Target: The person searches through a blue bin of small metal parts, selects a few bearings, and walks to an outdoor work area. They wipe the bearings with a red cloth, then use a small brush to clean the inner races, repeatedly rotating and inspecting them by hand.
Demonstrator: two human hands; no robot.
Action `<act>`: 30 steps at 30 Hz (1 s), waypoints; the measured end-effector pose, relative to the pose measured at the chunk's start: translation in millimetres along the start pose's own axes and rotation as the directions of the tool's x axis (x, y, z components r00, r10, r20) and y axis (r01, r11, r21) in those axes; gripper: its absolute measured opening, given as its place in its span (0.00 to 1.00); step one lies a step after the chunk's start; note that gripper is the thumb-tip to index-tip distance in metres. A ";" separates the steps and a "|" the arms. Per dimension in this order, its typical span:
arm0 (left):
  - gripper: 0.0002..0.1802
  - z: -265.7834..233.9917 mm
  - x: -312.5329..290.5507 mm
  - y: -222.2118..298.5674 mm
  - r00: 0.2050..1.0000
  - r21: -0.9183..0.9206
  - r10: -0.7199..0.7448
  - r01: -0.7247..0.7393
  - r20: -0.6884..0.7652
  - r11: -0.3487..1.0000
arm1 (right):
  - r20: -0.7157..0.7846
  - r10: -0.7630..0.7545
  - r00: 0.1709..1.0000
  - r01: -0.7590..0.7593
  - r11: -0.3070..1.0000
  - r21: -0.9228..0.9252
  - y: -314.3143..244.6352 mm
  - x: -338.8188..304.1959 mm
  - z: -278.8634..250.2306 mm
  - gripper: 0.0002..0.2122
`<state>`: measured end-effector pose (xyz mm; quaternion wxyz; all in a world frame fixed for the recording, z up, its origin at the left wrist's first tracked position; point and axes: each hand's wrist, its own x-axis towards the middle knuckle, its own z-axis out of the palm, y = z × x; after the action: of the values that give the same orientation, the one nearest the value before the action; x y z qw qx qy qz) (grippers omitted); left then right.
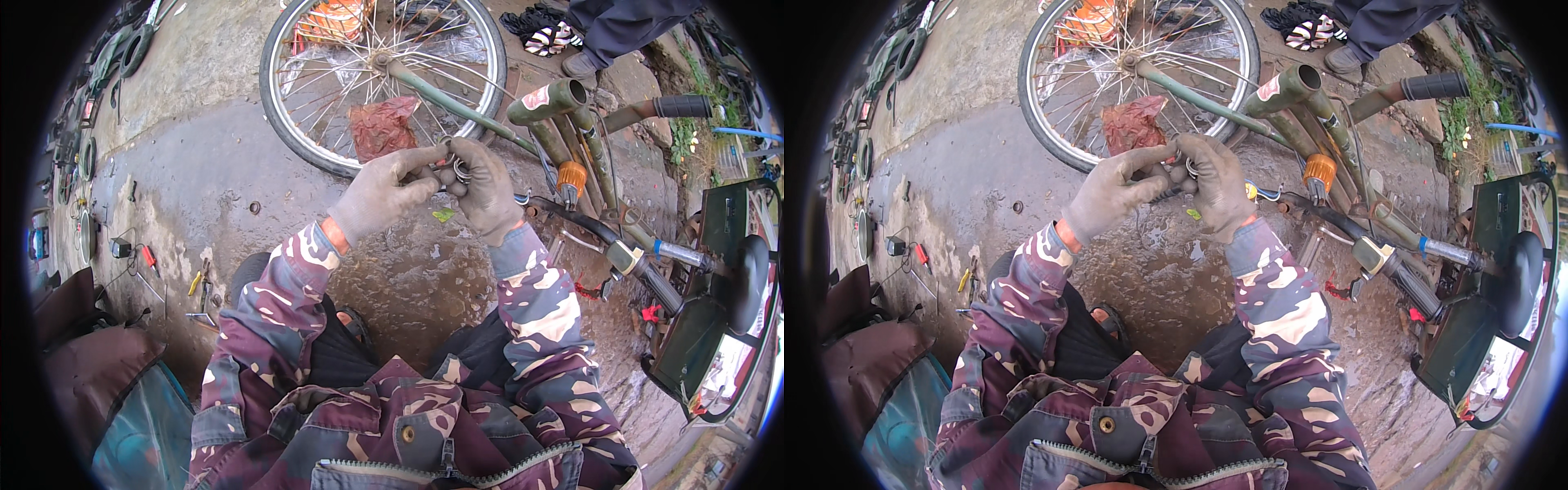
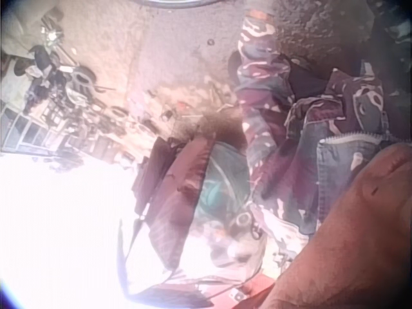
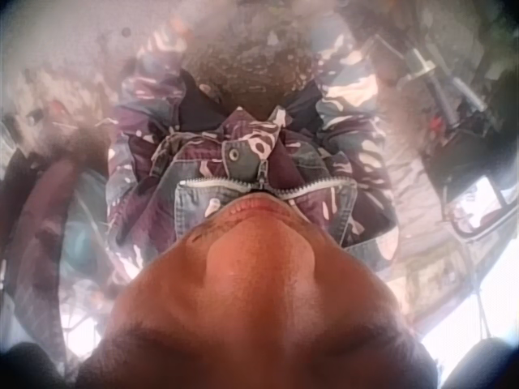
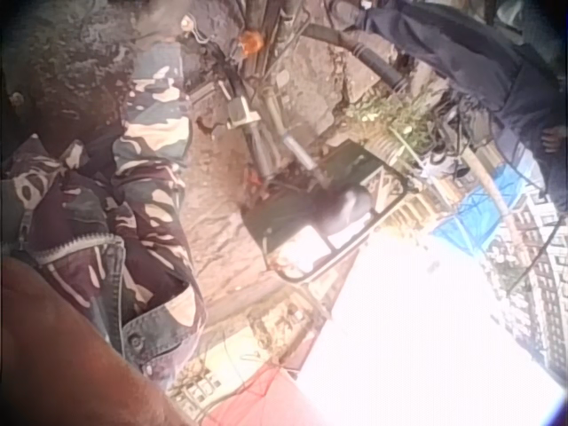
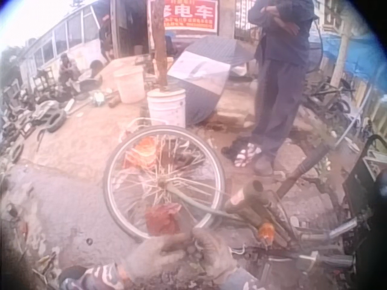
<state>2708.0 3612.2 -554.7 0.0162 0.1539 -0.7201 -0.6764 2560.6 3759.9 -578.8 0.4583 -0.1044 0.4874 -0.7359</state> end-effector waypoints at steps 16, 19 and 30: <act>0.32 0.0 -11.1 3.0 0.971 -0.787 0.168 0.032 0.171 0.616 | 0.049 0.038 0.998 -0.046 0.980 0.192 10.5 10.4 -3.1 0.15; 0.35 -7.1 -13.6 10.4 0.987 -0.722 0.140 -0.045 0.073 0.691 | 0.150 0.059 0.987 -0.102 0.950 0.296 6.8 9.1 -3.2 0.15; 0.38 -5.5 -11.5 10.7 0.991 -0.363 0.103 -0.063 0.091 0.930 | 0.260 -0.013 0.966 -0.037 0.981 0.189 -2.3 4.5 -5.4 0.19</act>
<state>2718.0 3610.0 -541.7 0.0334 0.0808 -0.5902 -0.8025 2553.5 3760.1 -581.0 0.5306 -0.1523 0.3505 -0.7566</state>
